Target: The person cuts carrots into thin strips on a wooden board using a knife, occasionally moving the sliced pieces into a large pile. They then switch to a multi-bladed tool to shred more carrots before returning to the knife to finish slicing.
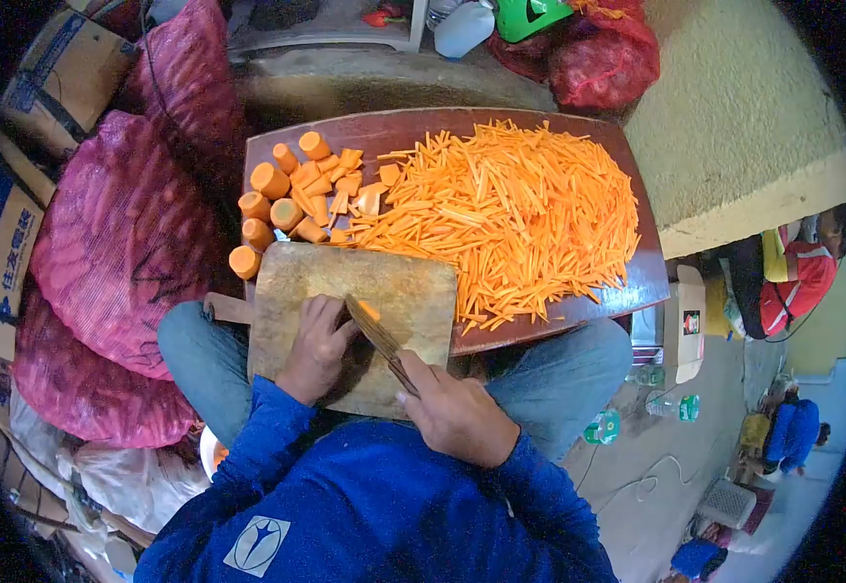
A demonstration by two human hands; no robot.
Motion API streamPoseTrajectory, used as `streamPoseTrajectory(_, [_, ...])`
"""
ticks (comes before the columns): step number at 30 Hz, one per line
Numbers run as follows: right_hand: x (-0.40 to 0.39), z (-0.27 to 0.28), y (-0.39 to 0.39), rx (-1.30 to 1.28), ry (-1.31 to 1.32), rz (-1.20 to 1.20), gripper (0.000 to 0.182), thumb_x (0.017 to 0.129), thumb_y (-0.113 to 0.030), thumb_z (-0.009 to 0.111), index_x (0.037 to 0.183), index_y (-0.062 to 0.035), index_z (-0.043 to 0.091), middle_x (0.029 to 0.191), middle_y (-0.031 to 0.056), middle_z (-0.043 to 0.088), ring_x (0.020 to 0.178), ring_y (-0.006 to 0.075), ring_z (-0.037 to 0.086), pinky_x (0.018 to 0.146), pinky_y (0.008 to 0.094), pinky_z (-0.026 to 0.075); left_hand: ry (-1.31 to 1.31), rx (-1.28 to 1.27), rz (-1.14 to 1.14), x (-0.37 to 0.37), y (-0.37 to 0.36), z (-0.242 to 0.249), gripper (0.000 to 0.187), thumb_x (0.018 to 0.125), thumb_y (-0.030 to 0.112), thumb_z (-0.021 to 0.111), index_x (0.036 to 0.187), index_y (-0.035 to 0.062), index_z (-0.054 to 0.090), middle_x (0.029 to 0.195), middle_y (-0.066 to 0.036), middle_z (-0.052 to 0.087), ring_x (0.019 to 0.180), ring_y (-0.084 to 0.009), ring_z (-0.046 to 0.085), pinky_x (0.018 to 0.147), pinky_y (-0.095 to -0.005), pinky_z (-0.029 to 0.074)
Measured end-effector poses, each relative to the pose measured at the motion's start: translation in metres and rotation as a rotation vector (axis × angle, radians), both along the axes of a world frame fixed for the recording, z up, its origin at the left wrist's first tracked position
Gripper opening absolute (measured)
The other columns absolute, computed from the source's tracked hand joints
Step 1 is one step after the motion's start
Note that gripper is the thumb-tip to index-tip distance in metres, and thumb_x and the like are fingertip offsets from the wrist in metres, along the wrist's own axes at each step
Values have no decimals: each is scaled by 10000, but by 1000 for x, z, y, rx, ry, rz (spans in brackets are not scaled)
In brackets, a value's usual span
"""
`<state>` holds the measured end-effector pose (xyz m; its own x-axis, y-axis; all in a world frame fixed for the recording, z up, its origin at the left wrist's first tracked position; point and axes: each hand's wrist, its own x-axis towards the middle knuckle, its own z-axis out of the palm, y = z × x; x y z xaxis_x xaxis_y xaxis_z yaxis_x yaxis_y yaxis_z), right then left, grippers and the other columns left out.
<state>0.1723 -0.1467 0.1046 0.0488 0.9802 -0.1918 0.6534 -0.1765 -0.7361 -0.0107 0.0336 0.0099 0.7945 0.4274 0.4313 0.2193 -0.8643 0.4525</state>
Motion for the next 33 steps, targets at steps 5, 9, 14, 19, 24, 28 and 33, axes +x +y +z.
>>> streamPoseTrajectory(5, [-2, -17, 25, -41, -16, 24, 482, 1086, -241, 585, 1472, 7, 439, 1090, 332, 716, 964, 539, 705, 797, 607, 573, 55, 28, 30, 1, -2, 1, 403, 774, 39, 697, 1172, 36, 757, 1067, -138, 645, 1052, -349, 604, 974, -489, 463])
streamPoseTrajectory(9, [2, -17, 36, 19, -29, 7, 474, 1079, -203, 596, 1486, -14, 442, 1090, 327, 711, 992, 524, 704, 792, 583, 574, -11, 22, 20, 5, -2, 4, 406, 750, 54, 710, 1152, 23, 754, 1034, -136, 648, 1023, -351, 607, 946, -492, 460])
streamPoseTrajectory(14, [5, -3, 18, -23, -3, 48, 440, 1088, -224, 572, 1443, -3, 437, 1034, 327, 714, 910, 546, 707, 785, 620, 576, -26, 9, 44, -1, 0, -8, 412, 723, 49, 722, 1133, 10, 745, 1026, -141, 653, 1009, -356, 610, 943, -498, 463])
streamPoseTrajectory(19, [-6, -18, 22, -5, -47, 24, 438, 1093, -236, 569, 1441, -2, 442, 1008, 322, 720, 891, 544, 707, 778, 622, 577, -70, 31, 31, 0, 1, -6, 385, 730, 56, 732, 1113, 16, 743, 1026, -130, 663, 1011, -340, 614, 943, -493, 454])
streamPoseTrajectory(24, [-7, -9, 42, -59, -63, 21, 414, 1067, -185, 610, 1425, -13, 496, 1115, 332, 705, 1023, 541, 687, 845, 593, 562, -35, 52, 74, 1, -2, 3, 374, 738, 59, 747, 1110, 21, 746, 1043, -118, 675, 1015, -328, 617, 983, -507, 435])
streamPoseTrajectory(28, [-4, -4, 25, -70, -27, 29, 427, 1084, -227, 583, 1435, -13, 469, 1102, 335, 709, 995, 550, 687, 833, 612, 559, -47, 51, 88, -2, -1, -2, 395, 718, 48, 765, 1111, 16, 742, 1021, -118, 662, 1006, -330, 612, 989, -521, 425])
streamPoseTrajectory(33, [-5, -15, 35, -41, -55, 19, 455, 1096, -255, 562, 1461, -13, 438, 1094, 330, 720, 989, 551, 697, 813, 633, 560, -52, 11, 105, -1, -3, -1, 426, 694, 43, 771, 1116, 1, 728, 1007, -133, 646, 1009, -342, 602, 999, -523, 426])
